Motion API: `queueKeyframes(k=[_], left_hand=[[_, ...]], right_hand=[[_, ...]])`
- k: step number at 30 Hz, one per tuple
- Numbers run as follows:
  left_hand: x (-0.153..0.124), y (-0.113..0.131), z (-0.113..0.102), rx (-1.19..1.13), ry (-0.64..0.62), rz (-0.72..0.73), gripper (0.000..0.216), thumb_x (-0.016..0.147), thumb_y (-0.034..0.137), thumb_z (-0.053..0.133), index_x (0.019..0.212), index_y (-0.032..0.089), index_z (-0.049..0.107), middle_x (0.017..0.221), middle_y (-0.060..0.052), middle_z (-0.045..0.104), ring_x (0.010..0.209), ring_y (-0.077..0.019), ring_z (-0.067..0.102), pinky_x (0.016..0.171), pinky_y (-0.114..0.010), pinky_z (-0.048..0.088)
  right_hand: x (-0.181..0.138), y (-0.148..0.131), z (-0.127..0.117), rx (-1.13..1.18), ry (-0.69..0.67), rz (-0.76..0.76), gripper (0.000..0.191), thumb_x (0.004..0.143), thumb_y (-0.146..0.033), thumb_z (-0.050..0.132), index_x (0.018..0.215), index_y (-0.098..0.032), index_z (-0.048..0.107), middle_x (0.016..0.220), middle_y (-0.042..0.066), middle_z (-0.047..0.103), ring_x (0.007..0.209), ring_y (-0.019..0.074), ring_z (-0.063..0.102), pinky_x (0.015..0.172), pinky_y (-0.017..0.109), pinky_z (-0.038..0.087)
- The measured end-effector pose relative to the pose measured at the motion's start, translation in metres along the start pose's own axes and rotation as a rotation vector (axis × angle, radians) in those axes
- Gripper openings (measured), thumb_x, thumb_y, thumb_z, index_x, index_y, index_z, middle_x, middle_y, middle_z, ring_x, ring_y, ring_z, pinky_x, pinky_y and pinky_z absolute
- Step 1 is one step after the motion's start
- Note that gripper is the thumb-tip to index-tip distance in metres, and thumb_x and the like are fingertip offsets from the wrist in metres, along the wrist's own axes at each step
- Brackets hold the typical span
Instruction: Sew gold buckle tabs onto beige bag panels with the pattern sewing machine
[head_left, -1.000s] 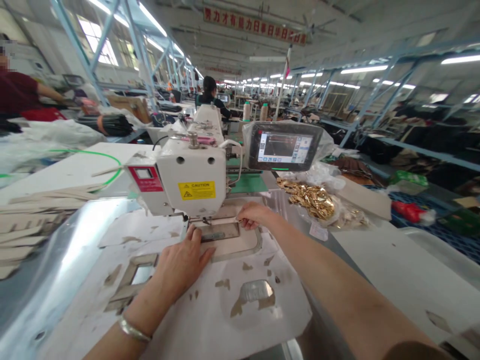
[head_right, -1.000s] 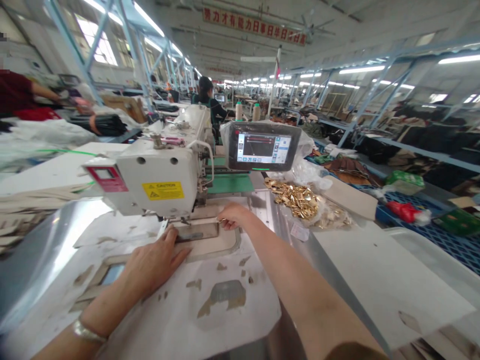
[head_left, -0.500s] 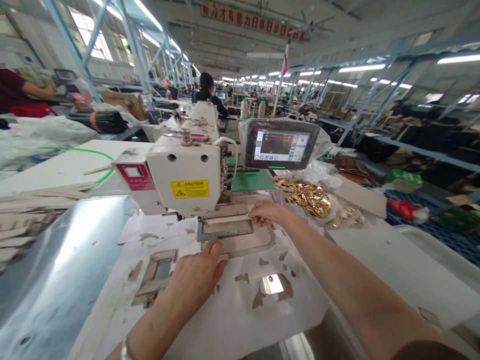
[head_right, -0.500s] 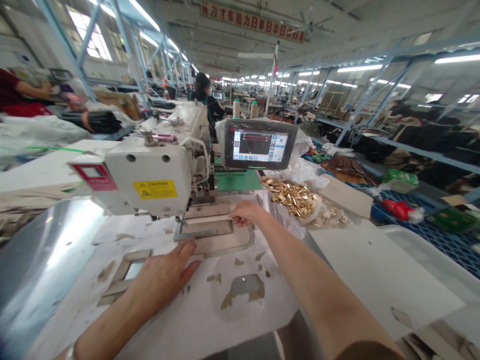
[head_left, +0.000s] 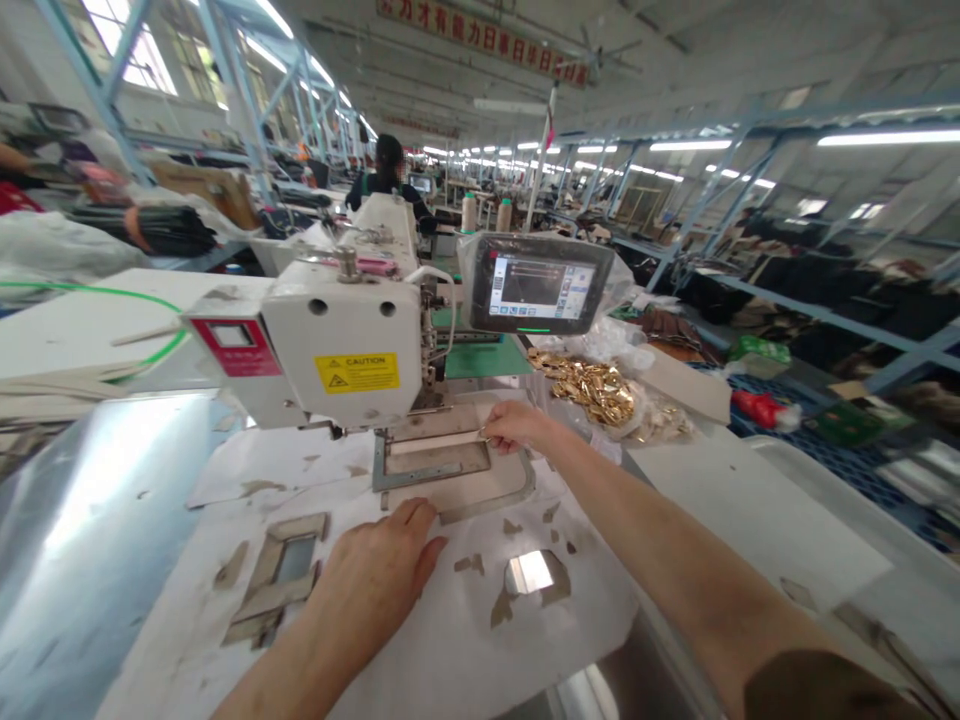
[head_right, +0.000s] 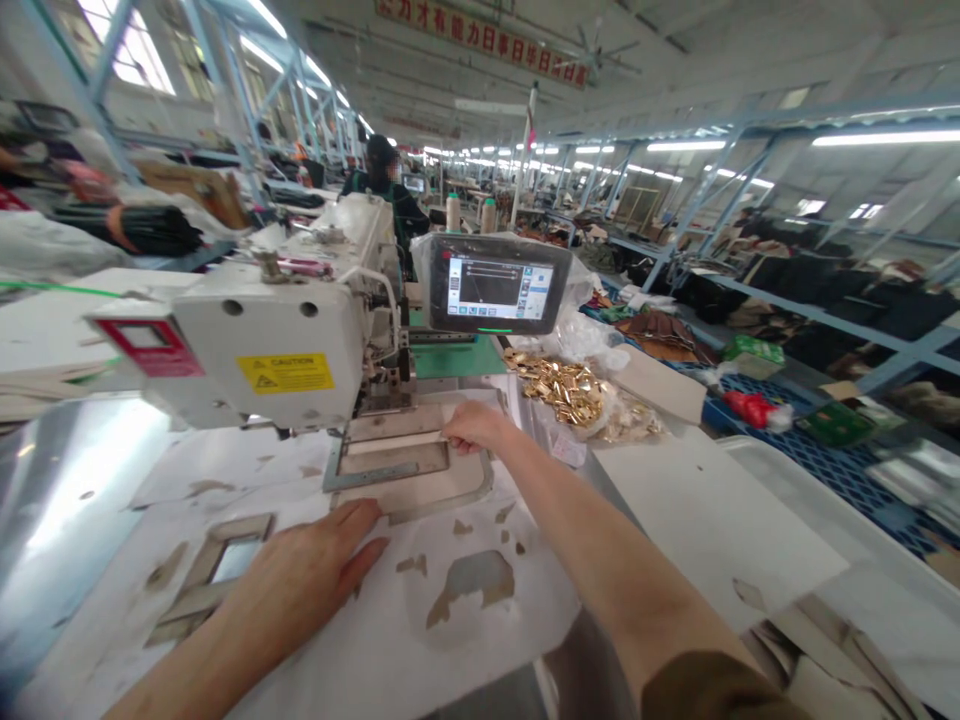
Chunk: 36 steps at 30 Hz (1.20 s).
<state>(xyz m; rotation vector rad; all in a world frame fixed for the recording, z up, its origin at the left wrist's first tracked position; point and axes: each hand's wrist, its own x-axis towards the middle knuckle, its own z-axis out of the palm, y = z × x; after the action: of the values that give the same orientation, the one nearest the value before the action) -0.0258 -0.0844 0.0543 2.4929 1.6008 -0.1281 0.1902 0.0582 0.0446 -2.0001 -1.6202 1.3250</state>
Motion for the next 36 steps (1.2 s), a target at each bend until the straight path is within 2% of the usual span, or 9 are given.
queueKeyframes(k=[3, 6, 10, 14, 20, 25, 30, 33, 36], left_hand=[[-0.001, 0.001, 0.0, -0.022, -0.007, 0.008, 0.028, 0.096, 0.033, 0.033, 0.106, 0.022, 0.057, 0.106, -0.008, 0.068, 0.089, -0.0255, 0.07, 0.075, -0.038, 0.054], [-0.002, 0.003, 0.001, -0.03, -0.03, 0.007, 0.03, 0.095, 0.032, 0.032, 0.107, 0.021, 0.058, 0.108, -0.01, 0.068, 0.09, -0.0257, 0.069, 0.077, -0.039, 0.054], [-0.002, 0.004, 0.006, -0.031, -0.032, 0.037, 0.031, 0.095, 0.031, 0.031, 0.106, 0.023, 0.059, 0.108, -0.009, 0.069, 0.092, -0.0254, 0.07, 0.079, -0.039, 0.055], [0.001, 0.003, 0.016, -0.051, -0.013, 0.058, 0.035, 0.094, 0.03, 0.03, 0.11, 0.024, 0.061, 0.118, -0.009, 0.067, 0.097, -0.0252, 0.069, 0.083, -0.04, 0.055], [0.002, 0.012, 0.015, -0.029, -0.011, 0.099, 0.04, 0.093, 0.03, 0.029, 0.112, 0.023, 0.063, 0.121, -0.012, 0.067, 0.099, -0.0269, 0.069, 0.086, -0.042, 0.054], [0.001, 0.022, 0.011, 0.001, -0.032, 0.121, 0.038, 0.093, 0.029, 0.03, 0.111, 0.022, 0.063, 0.119, -0.013, 0.067, 0.099, -0.0269, 0.069, 0.086, -0.041, 0.054], [0.0, 0.037, 0.009, 0.014, -0.015, 0.173, 0.038, 0.093, 0.029, 0.03, 0.106, 0.019, 0.064, 0.106, -0.013, 0.071, 0.093, -0.0277, 0.07, 0.082, -0.041, 0.054], [-0.003, 0.055, 0.005, 0.024, 0.004, 0.236, 0.036, 0.094, 0.029, 0.03, 0.108, 0.019, 0.062, 0.106, -0.012, 0.07, 0.094, -0.0282, 0.069, 0.081, -0.042, 0.053], [-0.005, 0.076, 0.002, -0.008, 0.03, 0.322, 0.033, 0.094, 0.029, 0.034, 0.11, 0.019, 0.061, 0.107, -0.012, 0.07, 0.096, -0.0285, 0.068, 0.083, -0.043, 0.052]], right_hand=[[-0.003, 0.006, 0.003, -0.024, 0.069, -0.069, 0.013, 0.082, -0.015, 0.063, 0.071, -0.016, 0.055, 0.051, -0.006, 0.056, 0.042, 0.0057, 0.052, 0.045, 0.014, 0.041], [-0.009, 0.007, -0.012, -0.227, 0.194, -0.21, 0.011, 0.08, -0.017, 0.066, 0.072, -0.016, 0.059, 0.06, -0.002, 0.059, 0.056, 0.0087, 0.055, 0.054, 0.017, 0.042], [-0.035, 0.01, -0.064, -0.535, 0.411, -0.453, 0.007, 0.073, -0.014, 0.07, 0.071, -0.015, 0.063, 0.079, 0.003, 0.063, 0.08, 0.0144, 0.056, 0.071, 0.021, 0.041], [-0.085, 0.025, -0.11, -0.345, 0.379, -0.547, 0.009, 0.074, -0.021, 0.066, 0.078, -0.015, 0.061, 0.075, -0.001, 0.058, 0.075, 0.0129, 0.054, 0.069, 0.021, 0.039], [-0.145, 0.054, -0.119, 0.04, 0.322, -0.453, 0.02, 0.07, -0.028, 0.065, 0.078, -0.018, 0.05, 0.059, -0.007, 0.049, 0.055, 0.0077, 0.044, 0.054, 0.018, 0.029], [-0.168, 0.074, -0.118, 0.049, 0.359, -0.437, 0.022, 0.067, -0.029, 0.067, 0.077, -0.017, 0.052, 0.056, -0.008, 0.046, 0.052, 0.0073, 0.039, 0.052, 0.019, 0.026], [-0.203, 0.099, -0.118, 0.04, 0.374, -0.394, 0.026, 0.063, -0.031, 0.07, 0.077, -0.017, 0.052, 0.059, -0.008, 0.043, 0.054, 0.0072, 0.035, 0.051, 0.019, 0.026], [-0.245, 0.138, -0.124, 0.046, 0.305, -0.288, 0.029, 0.066, -0.031, 0.071, 0.085, -0.019, 0.054, 0.058, -0.008, 0.042, 0.052, 0.0079, 0.036, 0.049, 0.02, 0.027], [-0.307, 0.206, -0.134, 0.125, 0.328, -0.136, 0.032, 0.069, -0.04, 0.072, 0.087, -0.02, 0.054, 0.066, -0.003, 0.053, 0.056, 0.0113, 0.048, 0.052, 0.023, 0.036]])
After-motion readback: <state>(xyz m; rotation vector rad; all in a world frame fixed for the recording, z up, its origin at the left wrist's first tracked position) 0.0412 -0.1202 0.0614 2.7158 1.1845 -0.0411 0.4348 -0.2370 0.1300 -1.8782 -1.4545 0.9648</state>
